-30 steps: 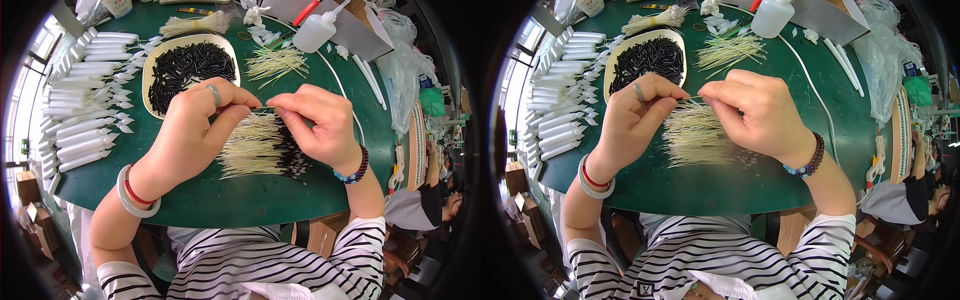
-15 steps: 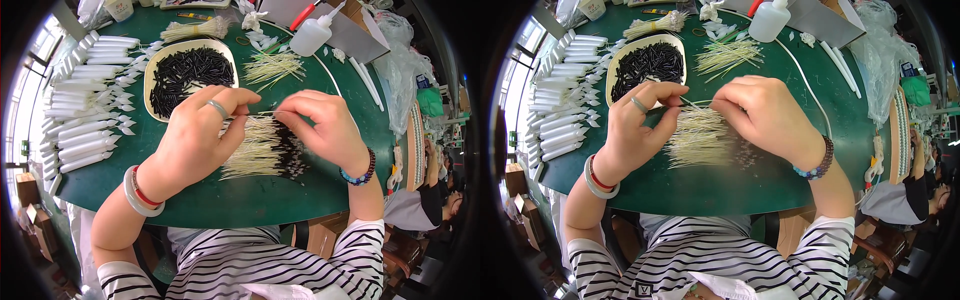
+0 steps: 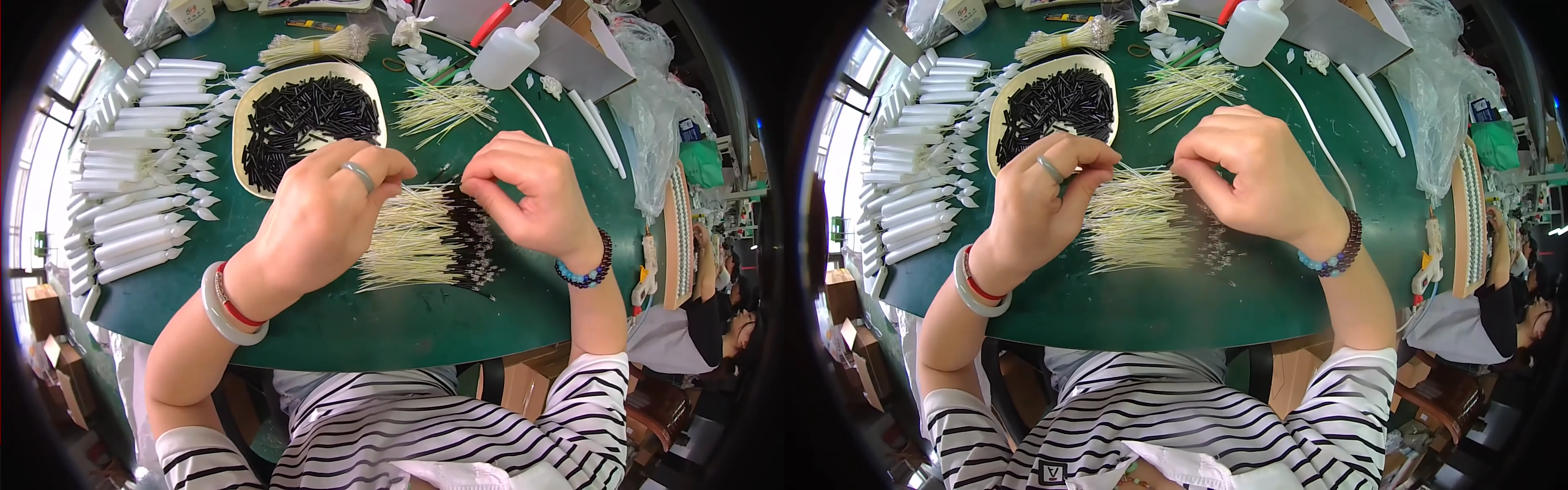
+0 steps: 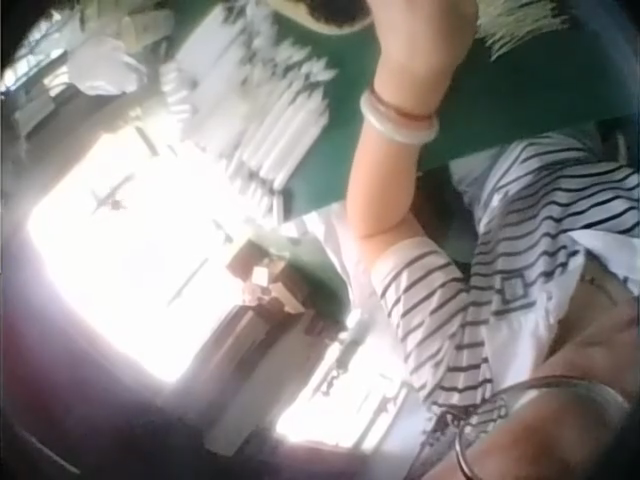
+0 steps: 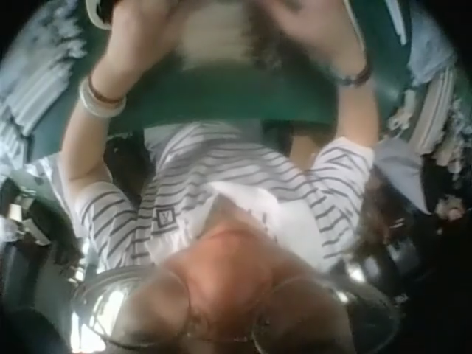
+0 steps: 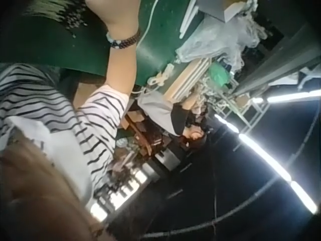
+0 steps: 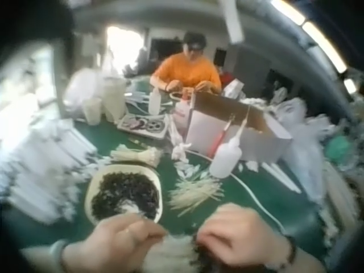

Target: The person assembles electronic components by manually attaching small black sleeves to wire pieces at a workbench.

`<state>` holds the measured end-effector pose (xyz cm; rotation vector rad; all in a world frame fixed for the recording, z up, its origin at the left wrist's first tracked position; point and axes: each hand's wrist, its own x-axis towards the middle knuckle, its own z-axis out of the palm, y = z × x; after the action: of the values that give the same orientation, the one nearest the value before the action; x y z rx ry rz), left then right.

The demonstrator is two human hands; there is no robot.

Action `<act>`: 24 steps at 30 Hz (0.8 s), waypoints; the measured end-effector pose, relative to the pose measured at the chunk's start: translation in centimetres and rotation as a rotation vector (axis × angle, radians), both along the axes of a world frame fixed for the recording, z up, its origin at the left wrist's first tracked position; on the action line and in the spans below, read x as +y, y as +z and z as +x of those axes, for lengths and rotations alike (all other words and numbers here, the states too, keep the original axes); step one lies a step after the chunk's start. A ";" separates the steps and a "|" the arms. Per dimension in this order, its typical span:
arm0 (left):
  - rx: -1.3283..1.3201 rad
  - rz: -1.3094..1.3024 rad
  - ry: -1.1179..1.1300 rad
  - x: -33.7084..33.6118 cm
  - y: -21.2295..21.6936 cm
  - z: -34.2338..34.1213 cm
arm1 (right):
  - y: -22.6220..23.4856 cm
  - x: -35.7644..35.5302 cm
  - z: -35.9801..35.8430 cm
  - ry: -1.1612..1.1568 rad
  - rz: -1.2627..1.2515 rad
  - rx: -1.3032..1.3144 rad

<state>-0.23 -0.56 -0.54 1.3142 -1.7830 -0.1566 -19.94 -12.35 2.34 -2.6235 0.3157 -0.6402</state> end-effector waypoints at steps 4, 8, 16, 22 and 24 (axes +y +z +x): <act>0.016 -0.010 0.017 0.4 -0.5 -0.2 | -0.1 -1.3 -0.5 0.008 0.306 0.101; -0.057 0.048 -0.046 0.1 -1.5 -1.0 | -2.6 -5.6 -0.7 -0.363 0.121 0.056; -0.081 0.111 -0.081 -0.1 -1.7 -0.2 | -5.7 -6.0 0.8 -0.411 -0.266 0.058; -0.168 0.080 0.120 -0.9 -0.4 3.4 | -4.7 -5.9 -0.4 -0.307 -0.314 0.003; -0.340 0.126 0.156 -1.1 -0.9 5.1 | -4.7 -5.8 -0.5 -0.289 -0.233 -0.006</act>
<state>4.90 -1.61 -1.41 1.6419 -1.9656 0.0457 -20.41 -18.14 -2.33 -2.8216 0.6640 -0.8222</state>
